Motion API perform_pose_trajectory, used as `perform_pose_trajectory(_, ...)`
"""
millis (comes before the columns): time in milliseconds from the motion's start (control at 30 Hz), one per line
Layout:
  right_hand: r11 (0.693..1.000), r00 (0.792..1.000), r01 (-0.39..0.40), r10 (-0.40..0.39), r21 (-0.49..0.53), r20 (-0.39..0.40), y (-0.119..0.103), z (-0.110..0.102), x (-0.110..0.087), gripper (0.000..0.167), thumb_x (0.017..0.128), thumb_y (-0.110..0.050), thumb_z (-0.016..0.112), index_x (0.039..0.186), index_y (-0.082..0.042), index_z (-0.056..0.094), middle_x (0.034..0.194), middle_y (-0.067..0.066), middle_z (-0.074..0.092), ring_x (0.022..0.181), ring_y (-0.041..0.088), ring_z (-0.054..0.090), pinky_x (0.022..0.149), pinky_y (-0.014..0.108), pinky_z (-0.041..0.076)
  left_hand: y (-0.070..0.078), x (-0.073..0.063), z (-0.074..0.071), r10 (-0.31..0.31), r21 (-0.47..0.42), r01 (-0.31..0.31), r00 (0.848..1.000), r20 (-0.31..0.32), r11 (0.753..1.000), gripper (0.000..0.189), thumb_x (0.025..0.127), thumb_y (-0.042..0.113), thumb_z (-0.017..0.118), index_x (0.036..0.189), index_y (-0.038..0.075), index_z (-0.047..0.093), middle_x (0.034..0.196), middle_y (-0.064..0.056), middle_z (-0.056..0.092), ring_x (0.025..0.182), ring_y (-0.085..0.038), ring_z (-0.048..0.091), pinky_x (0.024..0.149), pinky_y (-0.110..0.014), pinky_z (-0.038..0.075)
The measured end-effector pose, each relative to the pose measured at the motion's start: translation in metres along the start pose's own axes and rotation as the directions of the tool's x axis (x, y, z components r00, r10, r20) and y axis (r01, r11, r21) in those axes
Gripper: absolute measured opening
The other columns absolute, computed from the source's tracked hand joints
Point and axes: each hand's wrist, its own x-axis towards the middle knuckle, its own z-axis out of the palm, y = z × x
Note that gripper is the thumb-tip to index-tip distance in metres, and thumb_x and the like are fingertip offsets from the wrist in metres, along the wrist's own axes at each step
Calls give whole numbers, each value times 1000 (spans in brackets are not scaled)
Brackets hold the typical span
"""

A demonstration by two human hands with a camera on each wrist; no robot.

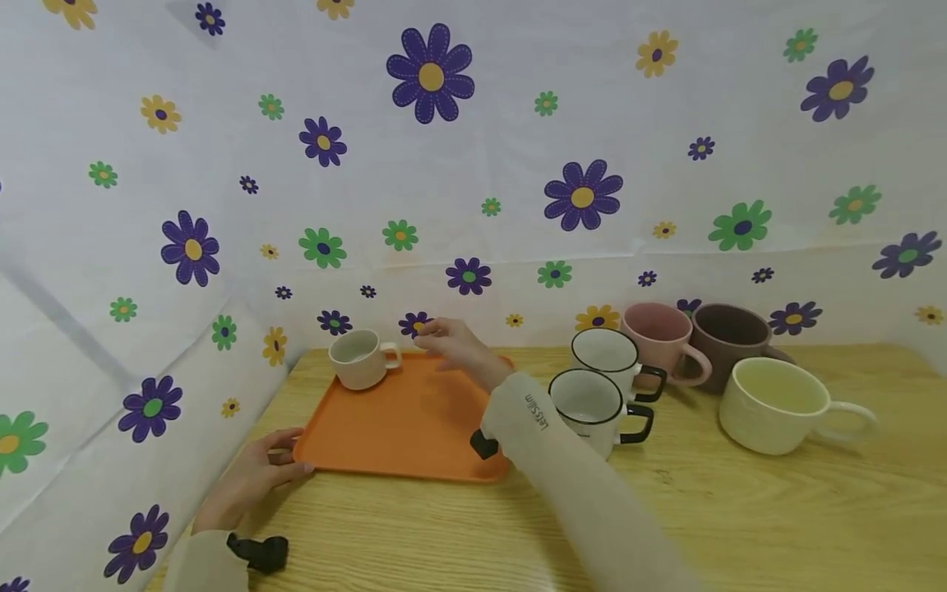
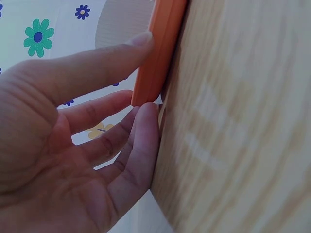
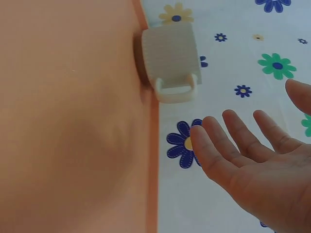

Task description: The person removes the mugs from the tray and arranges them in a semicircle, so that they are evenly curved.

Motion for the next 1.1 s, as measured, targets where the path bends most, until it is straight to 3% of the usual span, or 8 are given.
perform_pose_trajectory(300,998,999,-4,6,-60,42,14,13,14,43,104,-17,59,140,4,51,142,20,54,130,38,50,107,53,41,3,-1,-3,-2,27,1,1000,10,1000,73,94,18,76,148,-12,37,134,-32,53,114,-37,62,95,-46,51)
perform_pose_trajectory(533,999,998,-26,28,-38,51,22,16,20,52,104,-18,59,149,1,43,151,20,47,137,37,45,109,53,39,5,-2,-1,-10,13,10,1000,2,1000,73,91,16,78,147,-12,39,131,-31,54,112,-36,62,88,-37,53)
perform_pose_trajectory(700,999,998,-40,42,-31,50,29,20,24,57,103,-21,60,154,-3,39,155,15,44,138,36,44,110,53,38,4,-2,1,-44,17,45,999,-4,999,75,92,16,77,149,-11,37,134,-31,51,115,-37,60,90,-39,52)
perform_pose_trajectory(867,998,998,-46,48,-33,33,39,27,28,60,101,-24,63,155,-9,40,156,10,43,141,33,40,113,54,33,5,-1,3,-38,21,38,999,-7,999,74,92,16,77,148,-11,38,132,-31,54,112,-35,62,91,-39,52)
perform_pose_trajectory(1100,1000,1000,17,-17,1,11,39,42,40,57,100,-14,65,151,-1,42,152,17,46,140,35,42,111,51,37,5,-1,2,-46,13,46,999,-12,999,74,92,15,77,148,-12,37,133,-32,52,112,-36,61,87,-35,53)
